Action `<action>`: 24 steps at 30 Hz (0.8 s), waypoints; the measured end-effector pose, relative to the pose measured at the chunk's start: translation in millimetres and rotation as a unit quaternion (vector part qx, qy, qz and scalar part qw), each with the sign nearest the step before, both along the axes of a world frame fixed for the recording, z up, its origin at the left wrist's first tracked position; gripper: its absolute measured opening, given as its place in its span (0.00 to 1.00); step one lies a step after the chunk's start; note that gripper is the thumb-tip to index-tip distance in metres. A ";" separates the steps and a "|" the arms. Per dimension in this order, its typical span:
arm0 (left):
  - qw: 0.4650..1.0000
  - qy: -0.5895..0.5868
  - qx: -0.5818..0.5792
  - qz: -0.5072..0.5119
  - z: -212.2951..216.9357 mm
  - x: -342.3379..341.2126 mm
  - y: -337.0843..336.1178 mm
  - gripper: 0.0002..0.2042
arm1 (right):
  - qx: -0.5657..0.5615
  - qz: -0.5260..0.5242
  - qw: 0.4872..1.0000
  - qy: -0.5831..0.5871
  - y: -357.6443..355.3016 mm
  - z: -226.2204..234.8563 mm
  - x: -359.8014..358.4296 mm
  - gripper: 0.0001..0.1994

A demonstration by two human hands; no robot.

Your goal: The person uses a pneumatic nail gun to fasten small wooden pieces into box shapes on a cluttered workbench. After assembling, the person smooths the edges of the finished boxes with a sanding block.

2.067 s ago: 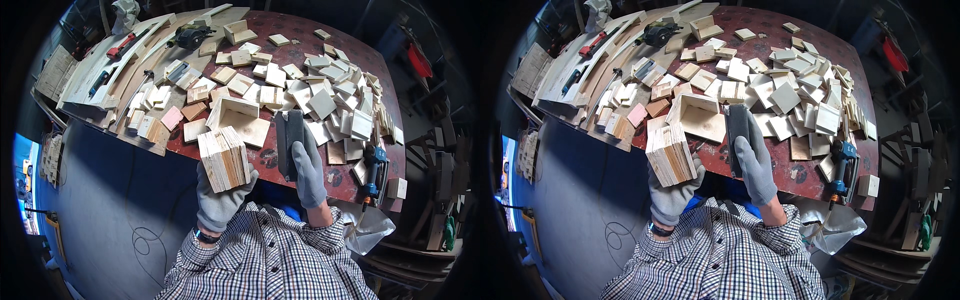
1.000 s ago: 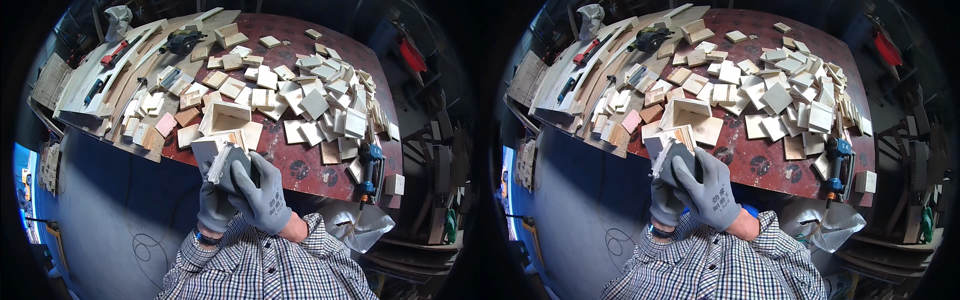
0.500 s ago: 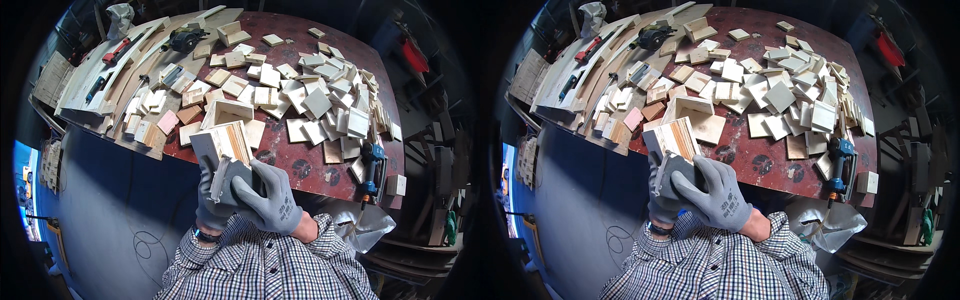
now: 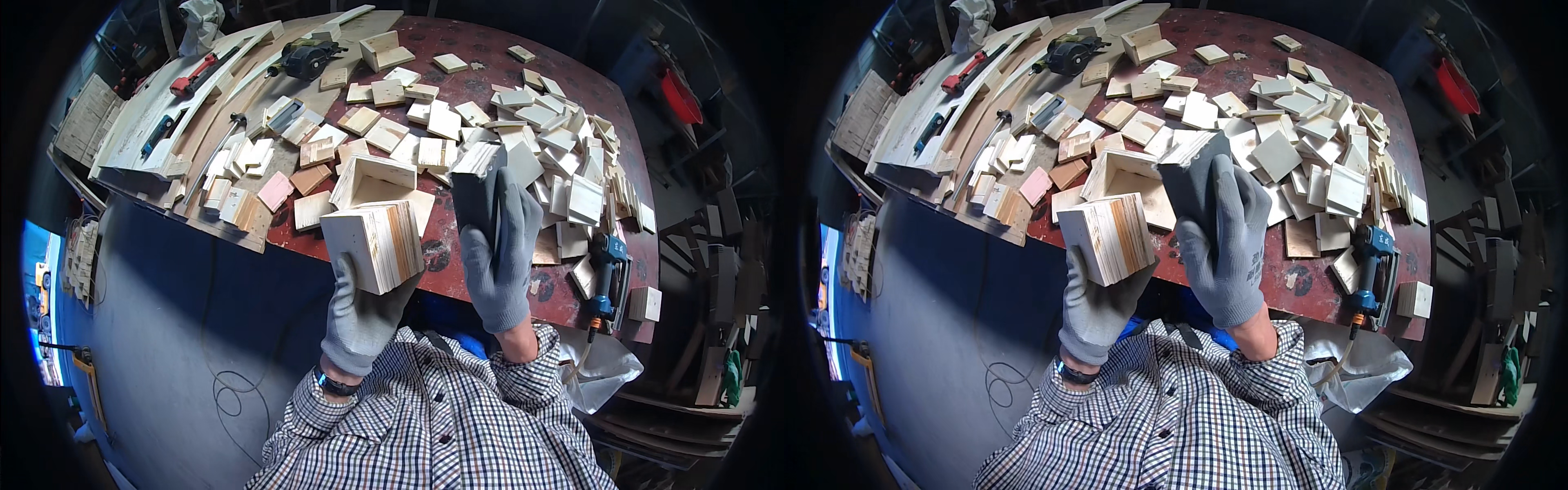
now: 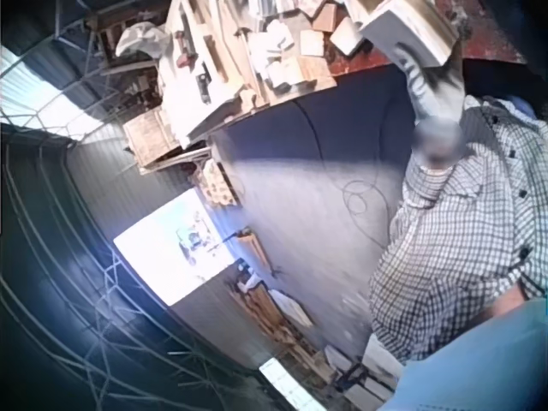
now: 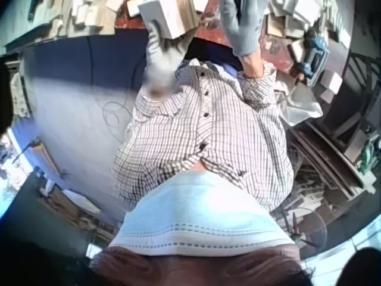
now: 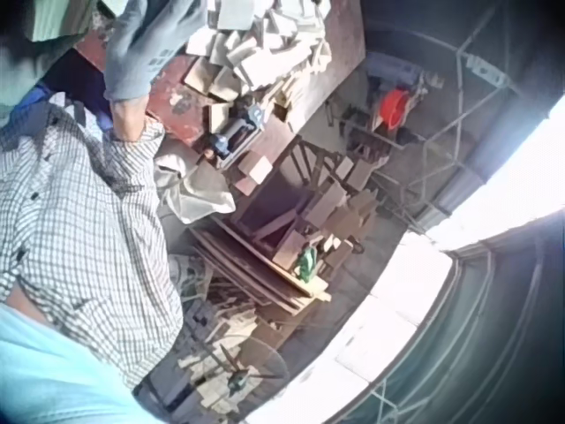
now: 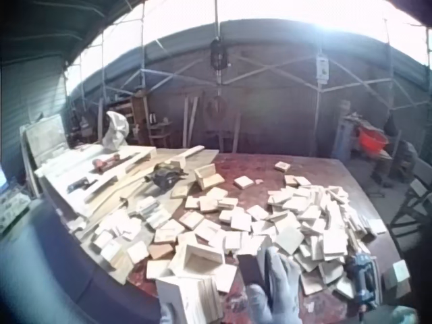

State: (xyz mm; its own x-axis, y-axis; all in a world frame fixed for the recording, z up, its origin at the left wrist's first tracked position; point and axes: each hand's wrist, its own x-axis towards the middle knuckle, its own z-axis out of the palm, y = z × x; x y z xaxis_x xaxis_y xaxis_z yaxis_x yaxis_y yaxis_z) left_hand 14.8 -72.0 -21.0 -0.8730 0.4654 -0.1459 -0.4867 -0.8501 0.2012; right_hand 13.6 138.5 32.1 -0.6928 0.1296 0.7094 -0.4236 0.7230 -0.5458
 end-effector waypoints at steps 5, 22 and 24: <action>0.996 0.044 -0.068 -0.041 22.6 7.5 11.6 0.37 | 0.130 0.082 0.988 -0.003 -32.0 -1.2 10.6 0.36; 0.987 -0.040 -0.151 0.038 12.8 -2.3 -3.9 0.28 | 0.087 0.066 0.994 -0.006 -7.1 -49.7 1.5 0.33; 0.985 -0.045 -0.143 0.082 -0.4 -0.8 -10.5 0.22 | 0.100 0.014 0.994 -0.050 11.3 -73.4 3.6 0.34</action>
